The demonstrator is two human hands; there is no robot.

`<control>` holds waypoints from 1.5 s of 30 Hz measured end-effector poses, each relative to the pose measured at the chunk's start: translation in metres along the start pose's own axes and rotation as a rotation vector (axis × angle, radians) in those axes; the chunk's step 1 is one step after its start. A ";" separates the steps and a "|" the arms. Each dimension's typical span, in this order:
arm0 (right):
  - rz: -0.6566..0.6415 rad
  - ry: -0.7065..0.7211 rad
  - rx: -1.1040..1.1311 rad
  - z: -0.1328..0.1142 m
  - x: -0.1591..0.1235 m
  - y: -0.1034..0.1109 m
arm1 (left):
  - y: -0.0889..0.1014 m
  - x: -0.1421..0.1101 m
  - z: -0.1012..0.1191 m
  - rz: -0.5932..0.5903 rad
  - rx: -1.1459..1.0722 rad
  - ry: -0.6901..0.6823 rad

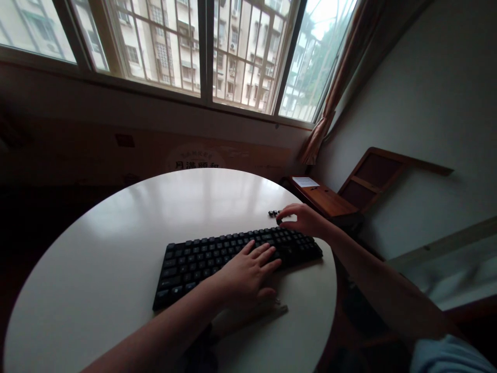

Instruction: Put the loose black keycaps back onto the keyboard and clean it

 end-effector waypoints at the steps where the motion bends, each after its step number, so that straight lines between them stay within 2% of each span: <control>1: -0.022 0.026 0.018 -0.010 -0.012 0.004 | 0.000 0.000 0.000 0.002 -0.002 -0.001; 5: -0.111 0.065 -0.006 -0.040 -0.052 0.008 | 0.002 0.002 0.002 -0.023 0.005 0.006; 10: -0.148 0.054 -0.087 -0.044 -0.070 -0.002 | 0.004 0.004 0.005 -0.037 0.039 0.004; 13: -0.167 0.038 -0.110 -0.039 -0.071 -0.009 | 0.005 0.004 0.005 -0.003 0.061 -0.007; 23: -0.223 0.055 -0.209 -0.033 -0.069 -0.018 | 0.006 0.004 0.005 -0.012 0.054 -0.009; 30: -0.174 0.067 -0.237 -0.032 -0.067 -0.017 | 0.005 0.004 0.004 -0.027 0.057 -0.001; 39: -0.302 0.077 -0.205 -0.032 -0.056 -0.024 | 0.007 0.005 0.006 -0.015 0.052 0.000; 45: -0.192 0.038 -0.071 -0.023 -0.069 -0.025 | 0.005 0.000 0.003 0.033 0.021 -0.004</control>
Point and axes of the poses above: each hand's wrist, its own x-axis towards the middle knuckle, its own y-axis out of the back of the hand, z = x × y, the point moved 4 cm from there along x, towards the middle knuckle, and after that the axes turned 13 degrees about z, right-handed, at the moved point
